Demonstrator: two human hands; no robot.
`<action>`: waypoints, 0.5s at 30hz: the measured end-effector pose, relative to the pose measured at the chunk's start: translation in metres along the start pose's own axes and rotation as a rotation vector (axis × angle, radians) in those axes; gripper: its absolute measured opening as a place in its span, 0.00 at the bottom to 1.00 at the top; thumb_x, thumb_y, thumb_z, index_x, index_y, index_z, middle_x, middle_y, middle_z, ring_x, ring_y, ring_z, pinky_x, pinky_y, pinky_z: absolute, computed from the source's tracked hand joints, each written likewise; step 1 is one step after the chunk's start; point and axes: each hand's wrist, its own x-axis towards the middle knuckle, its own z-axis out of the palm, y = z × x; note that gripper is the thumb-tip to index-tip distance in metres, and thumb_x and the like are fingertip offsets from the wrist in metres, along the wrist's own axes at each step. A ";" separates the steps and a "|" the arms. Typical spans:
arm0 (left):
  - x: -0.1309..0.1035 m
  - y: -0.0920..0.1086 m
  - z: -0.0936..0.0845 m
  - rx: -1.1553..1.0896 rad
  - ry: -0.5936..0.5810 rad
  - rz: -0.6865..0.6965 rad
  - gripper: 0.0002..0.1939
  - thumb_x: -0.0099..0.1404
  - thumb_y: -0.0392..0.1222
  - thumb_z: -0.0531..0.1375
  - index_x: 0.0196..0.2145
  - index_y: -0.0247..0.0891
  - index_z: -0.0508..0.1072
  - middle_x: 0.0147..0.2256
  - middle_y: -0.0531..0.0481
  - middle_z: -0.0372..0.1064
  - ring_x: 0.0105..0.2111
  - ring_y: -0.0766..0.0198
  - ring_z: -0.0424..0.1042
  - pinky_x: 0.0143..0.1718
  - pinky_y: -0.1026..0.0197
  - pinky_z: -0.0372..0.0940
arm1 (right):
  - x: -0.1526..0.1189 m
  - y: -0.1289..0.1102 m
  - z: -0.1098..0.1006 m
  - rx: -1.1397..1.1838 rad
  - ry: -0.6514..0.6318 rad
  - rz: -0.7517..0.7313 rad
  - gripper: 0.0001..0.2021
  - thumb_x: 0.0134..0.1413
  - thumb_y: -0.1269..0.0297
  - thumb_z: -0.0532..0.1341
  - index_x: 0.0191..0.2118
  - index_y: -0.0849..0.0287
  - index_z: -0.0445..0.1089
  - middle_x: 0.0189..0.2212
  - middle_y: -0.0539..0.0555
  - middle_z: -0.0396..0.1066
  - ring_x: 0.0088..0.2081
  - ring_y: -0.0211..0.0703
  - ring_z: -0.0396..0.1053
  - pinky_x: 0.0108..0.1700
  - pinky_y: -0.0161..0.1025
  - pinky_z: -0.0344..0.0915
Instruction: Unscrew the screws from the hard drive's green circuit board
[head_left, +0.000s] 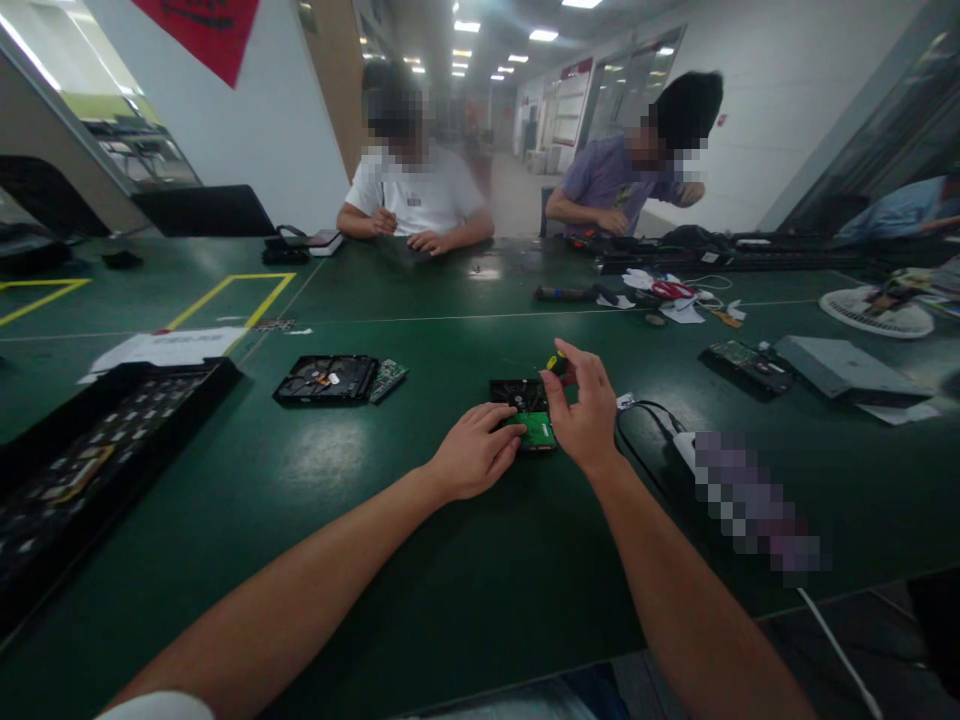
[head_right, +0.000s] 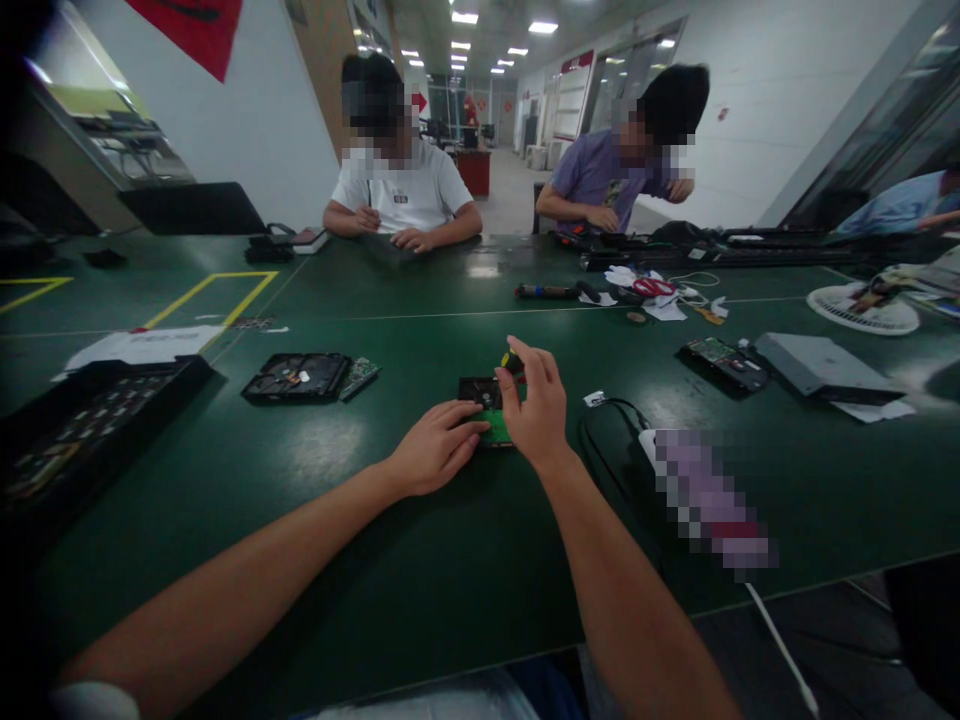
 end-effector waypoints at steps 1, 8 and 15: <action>0.000 0.000 0.000 0.002 -0.002 -0.001 0.20 0.79 0.45 0.52 0.58 0.37 0.76 0.62 0.37 0.69 0.64 0.47 0.67 0.68 0.39 0.62 | -0.001 0.000 0.001 0.013 -0.016 0.004 0.21 0.72 0.57 0.57 0.66 0.52 0.64 0.52 0.61 0.74 0.47 0.50 0.75 0.51 0.52 0.76; 0.000 -0.001 0.001 -0.007 -0.011 0.001 0.20 0.79 0.46 0.51 0.58 0.38 0.76 0.62 0.38 0.69 0.64 0.47 0.66 0.67 0.38 0.63 | -0.001 0.000 0.000 -0.023 0.007 0.011 0.21 0.67 0.52 0.65 0.61 0.52 0.68 0.50 0.59 0.73 0.42 0.49 0.75 0.44 0.50 0.77; 0.000 0.000 0.001 -0.003 -0.010 -0.002 0.20 0.79 0.45 0.51 0.58 0.37 0.76 0.62 0.37 0.69 0.64 0.47 0.66 0.66 0.38 0.63 | -0.002 0.001 0.003 0.071 -0.046 0.037 0.23 0.73 0.57 0.56 0.69 0.51 0.59 0.57 0.61 0.73 0.51 0.52 0.76 0.52 0.53 0.76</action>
